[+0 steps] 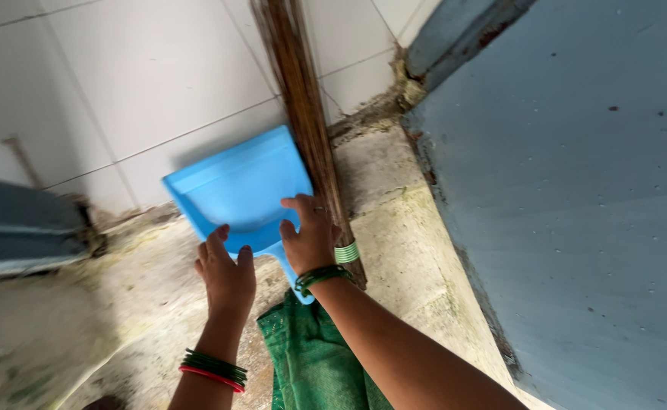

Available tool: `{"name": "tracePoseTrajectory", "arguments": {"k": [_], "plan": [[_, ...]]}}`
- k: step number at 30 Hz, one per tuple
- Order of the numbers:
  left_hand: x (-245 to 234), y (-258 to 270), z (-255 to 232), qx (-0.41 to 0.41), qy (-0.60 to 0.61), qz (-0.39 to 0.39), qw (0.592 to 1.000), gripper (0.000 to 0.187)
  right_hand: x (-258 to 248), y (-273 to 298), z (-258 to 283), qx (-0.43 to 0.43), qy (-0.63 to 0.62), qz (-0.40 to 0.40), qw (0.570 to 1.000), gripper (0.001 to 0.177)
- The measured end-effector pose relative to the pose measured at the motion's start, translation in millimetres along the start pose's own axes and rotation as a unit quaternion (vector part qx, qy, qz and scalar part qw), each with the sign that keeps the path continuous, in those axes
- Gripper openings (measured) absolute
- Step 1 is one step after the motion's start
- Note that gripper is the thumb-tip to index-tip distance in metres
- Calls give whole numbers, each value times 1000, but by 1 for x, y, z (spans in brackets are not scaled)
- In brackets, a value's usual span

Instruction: The person picks up a bucket and a cloth, then uses a broom and dustpan by hand to sweep several small wrappers into the dustpan before carrying them away.

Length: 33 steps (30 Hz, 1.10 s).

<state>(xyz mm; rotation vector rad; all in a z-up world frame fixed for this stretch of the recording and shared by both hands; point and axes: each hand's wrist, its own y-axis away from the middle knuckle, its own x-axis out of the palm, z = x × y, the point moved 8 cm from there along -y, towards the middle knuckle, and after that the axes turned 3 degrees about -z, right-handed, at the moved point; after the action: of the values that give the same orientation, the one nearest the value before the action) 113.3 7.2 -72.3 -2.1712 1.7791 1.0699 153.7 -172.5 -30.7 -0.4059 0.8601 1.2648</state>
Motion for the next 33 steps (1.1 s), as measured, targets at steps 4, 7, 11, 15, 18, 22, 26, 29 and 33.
{"name": "tracePoseTrajectory", "arguments": {"k": [4,7,11,15,18,22,26,29,33], "plan": [[8,-14,-16,-72,-54,-9,996,67,-4,-27,-19,17,26,-9,999,45],[0,-5,-11,-153,-18,-113,981,87,-10,-38,-40,88,29,-15,996,61],[20,12,28,-332,1,-106,937,92,-11,-38,-76,197,36,1,980,103],[79,33,75,-457,136,8,879,67,21,-34,-119,283,64,101,952,118],[126,36,93,-460,254,101,845,41,45,-33,-141,294,95,167,936,111],[152,32,110,-426,298,113,847,35,41,-41,-156,336,129,102,927,105],[160,33,110,-425,351,100,828,35,39,-51,-169,330,179,95,922,82],[160,34,102,-440,362,89,817,36,48,-56,-191,349,132,123,920,77],[144,34,75,-398,477,13,784,38,47,-61,-220,286,133,153,936,75]]}}
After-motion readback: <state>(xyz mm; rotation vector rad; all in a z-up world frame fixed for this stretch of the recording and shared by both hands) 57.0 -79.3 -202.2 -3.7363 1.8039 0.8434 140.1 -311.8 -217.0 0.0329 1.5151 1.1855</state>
